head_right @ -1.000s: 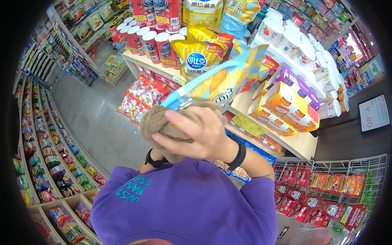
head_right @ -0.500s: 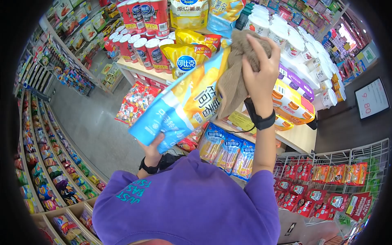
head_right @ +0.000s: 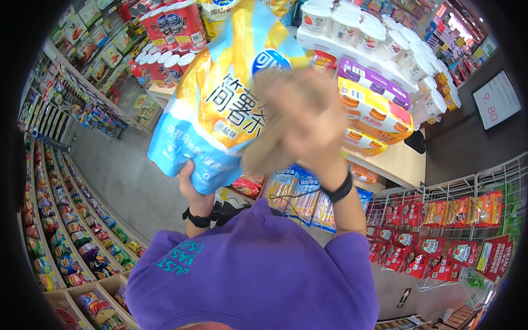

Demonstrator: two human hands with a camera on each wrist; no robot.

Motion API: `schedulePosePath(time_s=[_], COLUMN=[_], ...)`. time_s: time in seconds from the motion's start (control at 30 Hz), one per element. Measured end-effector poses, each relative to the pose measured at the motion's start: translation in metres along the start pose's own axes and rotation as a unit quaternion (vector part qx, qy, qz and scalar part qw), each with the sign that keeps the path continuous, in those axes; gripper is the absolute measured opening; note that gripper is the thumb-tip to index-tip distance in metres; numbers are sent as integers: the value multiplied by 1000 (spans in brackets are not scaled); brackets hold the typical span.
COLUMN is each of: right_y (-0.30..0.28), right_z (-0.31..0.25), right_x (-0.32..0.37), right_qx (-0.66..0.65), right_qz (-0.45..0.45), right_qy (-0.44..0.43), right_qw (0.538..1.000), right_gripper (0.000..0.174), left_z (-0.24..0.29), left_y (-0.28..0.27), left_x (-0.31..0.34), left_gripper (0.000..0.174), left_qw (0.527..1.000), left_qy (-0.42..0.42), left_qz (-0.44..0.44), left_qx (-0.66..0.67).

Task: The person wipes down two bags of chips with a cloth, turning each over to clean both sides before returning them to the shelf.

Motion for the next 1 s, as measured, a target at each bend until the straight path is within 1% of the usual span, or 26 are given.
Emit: schedulePosePath(time_s=[0.03, 0.07, 0.1, 0.17, 0.2, 0.23, 0.27, 0.3, 0.33, 0.4, 0.47, 0.53, 0.57, 0.63, 0.67, 0.7, 0.73, 0.77, 0.8, 0.87, 0.9, 0.97, 1.0], right_y=[-12, -25, -32, -31, -22, -16, -11, -12, -15, -31, -62, -87, -90, -65, -61, -60, -67, -62, -58, -56, -74, -97, -109], right_z=[39, 64, 60, 29, 5, -26, -55, -85, -82, -61, -1, 40, 33, -9, -36, -61, -70, -86, -103, -77, -51, -4, 20], right_x=[14, 28, 33, 30, 36, 39, 47, 49, 53, 62, 56, 63, 68, 76, 86, 90, 92, 96, 101, 95, 90, 84, 86], right_qx=[25, 49, 53, 8, -75, -132, -197, -220, -223, -163, -12, 18, 17, -17, -76, -88, -89, -193, -294, -250, -193, -22, 27], right_qz=[44, 89, 92, 20, -5, -32, -22, -105, -105, -50, -36, 30, 27, -110, -90, -139, -138, -191, -240, -268, -132, -83, -47], right_qy=[91, 181, 179, 146, 123, 79, 41, -24, -21, -24, 44, 145, 147, 81, 19, -7, -5, -31, -56, -20, -1, 31, 83], right_qw=[995, 978, 978, 989, 990, 988, 979, 969, 969, 985, 998, 989, 989, 991, 993, 986, 986, 962, 924, 930, 972, 996, 995], right_gripper=[45, 46, 46, 45, 43, 41, 39, 38, 38, 39, 40, 40, 40, 39, 36, 29, 29, 26, 23, 21, 24, 36, 40], left_z=[-3, -4, -5, -8, -11, -18, -20, -30, -40, -52, -55, -65, -74, -83, -83, -82, -81, -83, -87, -92, -93, -89, -90], left_y=[4, 7, 12, 24, 26, 26, 27, 30, 34, 36, 38, 38, 39, 40, 42, 42, 42, 44, 47, 50, 54, 62, 60], left_x=[5, 11, 15, 17, 21, 22, 24, 25, 25, 29, 38, 44, 45, 46, 46, 47, 49, 50, 53, 61, 64, 70, 71], left_gripper=[52, 52, 53, 53, 54, 51, 51, 50, 50, 49, 50, 48, 49, 49, 49, 49, 49, 49, 50, 51, 51, 52, 52], left_qw=[1000, 1000, 1000, 1000, 1000, 999, 999, 998, 994, 993, 996, 994, 992, 988, 989, 991, 993, 993, 992, 990, 990, 989, 989], left_qy=[-1, 8, 18, 22, 19, -2, -4, -53, -102, -109, -76, -91, -108, -123, -122, -114, -106, -107, -122, -141, -140, -137, -138], left_qz=[-4, -4, -5, -6, 2, 21, 22, -1, -24, -14, 6, 3, -8, -20, -20, -13, -6, -5, -11, -15, -24, -54, -54], left_qx=[0, -12, -24, -1, 19, 29, 28, 29, 30, 51, 47, 63, 69, 88, 86, 68, 50, 48, 37, 20, 15, 24, 25])
Point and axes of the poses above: each hand's wrist, its own x-axis away from the middle knuckle, its own y-axis out of the palm, z = x × y, the point moved 9 cm from there along -x, towards the middle knuckle, and after that the axes turned 14 degrees about -y, right-handed, at the moved point
